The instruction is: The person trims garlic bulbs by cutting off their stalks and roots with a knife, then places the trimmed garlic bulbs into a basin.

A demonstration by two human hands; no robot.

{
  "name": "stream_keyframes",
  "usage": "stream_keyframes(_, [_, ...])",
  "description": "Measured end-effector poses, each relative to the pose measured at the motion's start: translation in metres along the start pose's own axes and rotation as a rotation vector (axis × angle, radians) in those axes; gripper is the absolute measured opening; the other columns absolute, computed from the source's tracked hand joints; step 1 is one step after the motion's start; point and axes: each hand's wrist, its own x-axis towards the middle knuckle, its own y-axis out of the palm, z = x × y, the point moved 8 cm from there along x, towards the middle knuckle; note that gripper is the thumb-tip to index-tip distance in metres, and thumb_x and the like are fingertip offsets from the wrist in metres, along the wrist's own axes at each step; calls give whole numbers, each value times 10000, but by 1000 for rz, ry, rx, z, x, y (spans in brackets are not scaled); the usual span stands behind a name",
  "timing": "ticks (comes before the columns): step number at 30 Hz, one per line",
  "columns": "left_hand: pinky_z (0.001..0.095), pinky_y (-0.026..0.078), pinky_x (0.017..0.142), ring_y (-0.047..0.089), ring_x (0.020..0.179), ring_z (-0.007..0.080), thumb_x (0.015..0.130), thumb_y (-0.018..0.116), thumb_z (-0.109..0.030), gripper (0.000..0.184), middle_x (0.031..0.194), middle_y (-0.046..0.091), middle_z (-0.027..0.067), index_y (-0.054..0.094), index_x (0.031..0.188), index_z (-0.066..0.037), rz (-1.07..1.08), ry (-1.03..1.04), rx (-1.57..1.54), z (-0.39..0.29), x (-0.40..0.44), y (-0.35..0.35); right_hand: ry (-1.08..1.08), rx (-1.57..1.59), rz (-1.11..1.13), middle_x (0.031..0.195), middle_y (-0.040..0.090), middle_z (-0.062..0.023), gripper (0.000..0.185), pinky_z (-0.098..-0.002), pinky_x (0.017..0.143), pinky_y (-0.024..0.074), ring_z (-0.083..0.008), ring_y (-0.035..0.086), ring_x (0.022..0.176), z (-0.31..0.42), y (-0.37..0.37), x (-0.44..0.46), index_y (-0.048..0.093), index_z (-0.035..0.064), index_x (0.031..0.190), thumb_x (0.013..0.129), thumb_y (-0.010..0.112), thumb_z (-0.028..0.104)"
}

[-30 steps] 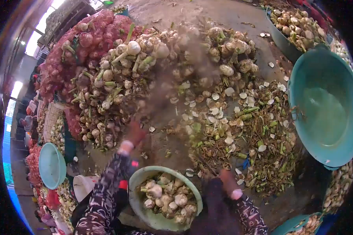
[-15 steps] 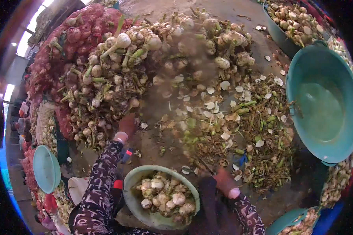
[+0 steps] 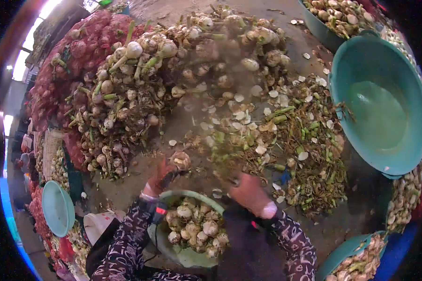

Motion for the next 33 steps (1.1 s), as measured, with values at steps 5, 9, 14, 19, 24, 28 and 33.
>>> stream_keyframes(5, [324,473,817,591,898,161,799,621,-183,379,1012,624,45,525,1134,-33,122,870,1500,-57,-31,87,-351,-323,25,678,593,-157,283,-419,570,466,-349,598,657,82,5,-6,559,47,815,722,660,294])
stream_keyframes(9, [320,481,808,601,869,174,829,606,-166,337,1007,627,47,534,1124,-21,-15,212,219,-29,-33,63,-449,-367,-1,661,572,-141,307,-427,545,452,-334,588,630,86,12,-8,532,68,775,695,669,330])
stream_keyframes(14, [310,477,790,591,885,180,746,681,-96,372,1007,621,80,552,1084,-6,-48,606,1013,-24,-64,82,-483,-307,-45,675,570,-141,296,-423,545,456,-328,586,628,48,21,-7,539,67,774,674,677,310])
stream_keyframes(19, [337,443,813,563,919,208,665,760,-190,453,1006,590,118,569,1039,-19,209,333,173,-111,-74,128,-139,-640,12,740,603,-159,317,-421,619,481,-350,599,697,-52,-17,17,596,60,848,695,651,333])
stream_keyframes(24, [324,461,772,593,834,214,687,719,-190,398,886,614,95,571,1023,-36,-185,489,659,-109,-43,99,108,-353,-161,810,626,-208,407,-419,680,491,-391,607,766,-62,-47,9,619,24,959,749,618,373])
stream_keyframes(28, [377,511,781,597,844,188,763,688,-222,418,952,597,74,522,1108,-53,-265,110,-154,-46,-37,61,6,-34,-158,861,635,-202,369,-401,717,489,-367,612,824,-63,-13,-4,619,40,1005,763,623,318])
stream_keyframes(33, [400,526,725,610,828,256,821,574,-284,296,913,608,95,561,1007,-54,-425,56,-959,12,-40,57,-24,35,-157,815,633,-200,340,-376,681,474,-305,621,757,-43,-3,11,605,-24,982,742,641,214])
